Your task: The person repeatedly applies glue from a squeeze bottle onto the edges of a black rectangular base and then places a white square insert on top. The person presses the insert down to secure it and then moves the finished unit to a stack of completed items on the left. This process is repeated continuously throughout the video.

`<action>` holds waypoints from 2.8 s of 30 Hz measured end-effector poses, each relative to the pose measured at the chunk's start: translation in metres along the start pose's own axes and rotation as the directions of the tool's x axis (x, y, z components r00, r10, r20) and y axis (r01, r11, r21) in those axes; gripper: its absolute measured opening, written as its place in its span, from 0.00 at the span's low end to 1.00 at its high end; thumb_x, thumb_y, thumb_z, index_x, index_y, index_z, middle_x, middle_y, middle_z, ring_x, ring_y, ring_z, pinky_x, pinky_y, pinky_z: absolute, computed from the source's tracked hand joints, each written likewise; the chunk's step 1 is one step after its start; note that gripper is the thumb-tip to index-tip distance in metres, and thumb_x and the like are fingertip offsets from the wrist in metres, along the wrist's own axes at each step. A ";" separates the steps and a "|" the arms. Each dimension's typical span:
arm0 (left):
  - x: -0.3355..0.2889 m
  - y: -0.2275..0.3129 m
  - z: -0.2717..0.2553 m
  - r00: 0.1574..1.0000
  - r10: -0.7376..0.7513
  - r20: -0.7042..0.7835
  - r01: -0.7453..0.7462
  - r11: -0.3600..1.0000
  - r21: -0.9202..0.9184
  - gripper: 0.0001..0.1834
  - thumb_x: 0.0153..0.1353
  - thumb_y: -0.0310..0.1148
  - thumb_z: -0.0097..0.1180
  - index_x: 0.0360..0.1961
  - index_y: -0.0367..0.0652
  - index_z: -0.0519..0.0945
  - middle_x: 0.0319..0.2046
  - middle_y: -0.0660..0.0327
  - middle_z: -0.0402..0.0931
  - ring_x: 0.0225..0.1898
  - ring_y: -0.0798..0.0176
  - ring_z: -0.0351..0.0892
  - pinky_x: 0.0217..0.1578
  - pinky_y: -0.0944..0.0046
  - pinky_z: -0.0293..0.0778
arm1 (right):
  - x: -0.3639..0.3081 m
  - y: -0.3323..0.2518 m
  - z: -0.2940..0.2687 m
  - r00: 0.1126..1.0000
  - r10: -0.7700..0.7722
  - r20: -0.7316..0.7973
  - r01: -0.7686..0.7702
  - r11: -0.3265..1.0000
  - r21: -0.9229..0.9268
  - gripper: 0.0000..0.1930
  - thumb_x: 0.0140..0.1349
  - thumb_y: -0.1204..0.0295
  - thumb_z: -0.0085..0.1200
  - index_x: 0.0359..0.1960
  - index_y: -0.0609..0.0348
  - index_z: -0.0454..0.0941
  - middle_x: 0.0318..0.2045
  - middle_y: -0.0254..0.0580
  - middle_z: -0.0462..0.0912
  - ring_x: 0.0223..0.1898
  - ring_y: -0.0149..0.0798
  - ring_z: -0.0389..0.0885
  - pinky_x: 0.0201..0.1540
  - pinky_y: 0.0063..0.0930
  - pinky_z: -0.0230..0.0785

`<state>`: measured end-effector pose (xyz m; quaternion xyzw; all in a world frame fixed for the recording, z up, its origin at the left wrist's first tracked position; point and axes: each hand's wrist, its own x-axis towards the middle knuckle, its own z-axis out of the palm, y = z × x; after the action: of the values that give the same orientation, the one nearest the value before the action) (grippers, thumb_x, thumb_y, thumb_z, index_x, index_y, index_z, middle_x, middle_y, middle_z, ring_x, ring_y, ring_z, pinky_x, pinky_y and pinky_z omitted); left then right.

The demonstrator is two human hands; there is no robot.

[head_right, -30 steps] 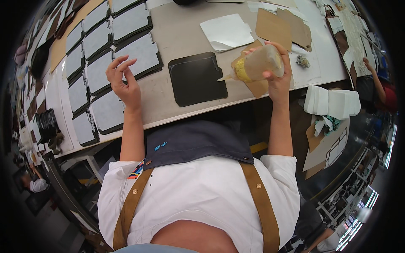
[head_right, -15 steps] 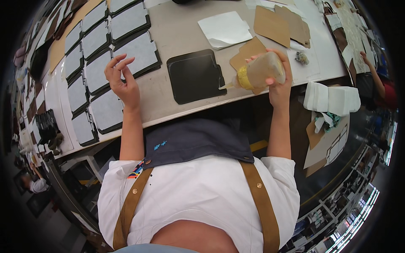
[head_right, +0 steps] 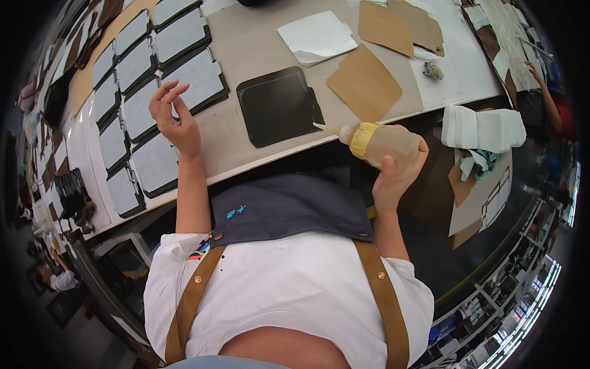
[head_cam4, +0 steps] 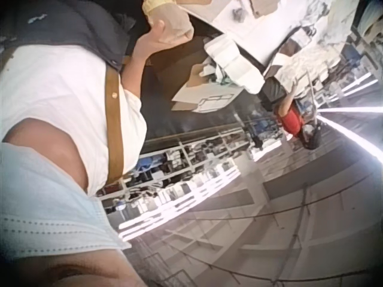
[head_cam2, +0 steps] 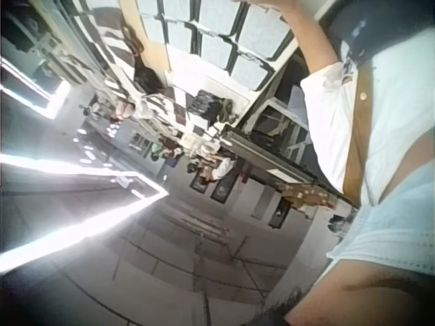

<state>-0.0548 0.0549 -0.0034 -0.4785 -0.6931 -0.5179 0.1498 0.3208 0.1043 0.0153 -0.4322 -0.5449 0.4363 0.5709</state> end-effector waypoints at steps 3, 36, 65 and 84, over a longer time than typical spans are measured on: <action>0.000 0.000 0.002 1.000 0.003 -0.011 -0.004 1.000 -0.028 0.17 0.60 0.14 0.51 0.39 0.47 0.87 0.47 0.62 0.82 0.55 0.58 0.73 0.60 0.57 0.62 | -0.010 0.003 0.008 0.995 -0.096 -0.009 0.095 0.993 -0.076 0.40 0.61 0.51 0.66 0.60 0.64 0.56 0.55 0.60 0.74 0.58 0.51 0.77 0.61 0.44 0.71; -0.001 -0.002 0.002 1.000 0.001 -0.018 -0.002 0.998 -0.064 0.18 0.56 0.13 0.51 0.37 0.48 0.87 0.46 0.64 0.81 0.54 0.58 0.72 0.61 0.56 0.59 | -0.051 0.024 0.087 0.892 -0.325 0.313 0.231 0.925 0.302 0.41 0.57 0.60 0.73 0.60 0.56 0.52 0.56 0.61 0.71 0.57 0.54 0.78 0.61 0.52 0.73; 0.024 0.068 0.021 0.899 0.166 0.406 -0.127 0.984 -0.123 0.16 0.61 0.20 0.57 0.48 0.48 0.84 0.52 0.60 0.79 0.55 0.53 0.74 0.60 0.54 0.61 | 0.137 0.050 0.128 0.741 -0.222 0.634 0.622 0.584 -0.522 0.07 0.60 0.73 0.63 0.38 0.62 0.81 0.39 0.45 0.83 0.46 0.49 0.80 0.49 0.42 0.72; 0.023 0.056 0.122 0.666 0.357 0.655 -0.374 0.920 -0.120 0.14 0.63 0.32 0.62 0.50 0.46 0.82 0.53 0.58 0.78 0.60 0.52 0.72 0.65 0.42 0.59 | 0.223 0.060 0.108 0.953 0.236 0.191 -0.253 0.965 0.071 0.10 0.71 0.62 0.60 0.36 0.52 0.80 0.34 0.28 0.83 0.34 0.24 0.78 0.35 0.24 0.71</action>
<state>0.0144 0.1719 -0.0060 -0.7582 -0.5964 -0.2635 -0.0008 0.2172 0.3374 0.0158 -0.4275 -0.5153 0.5664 0.4804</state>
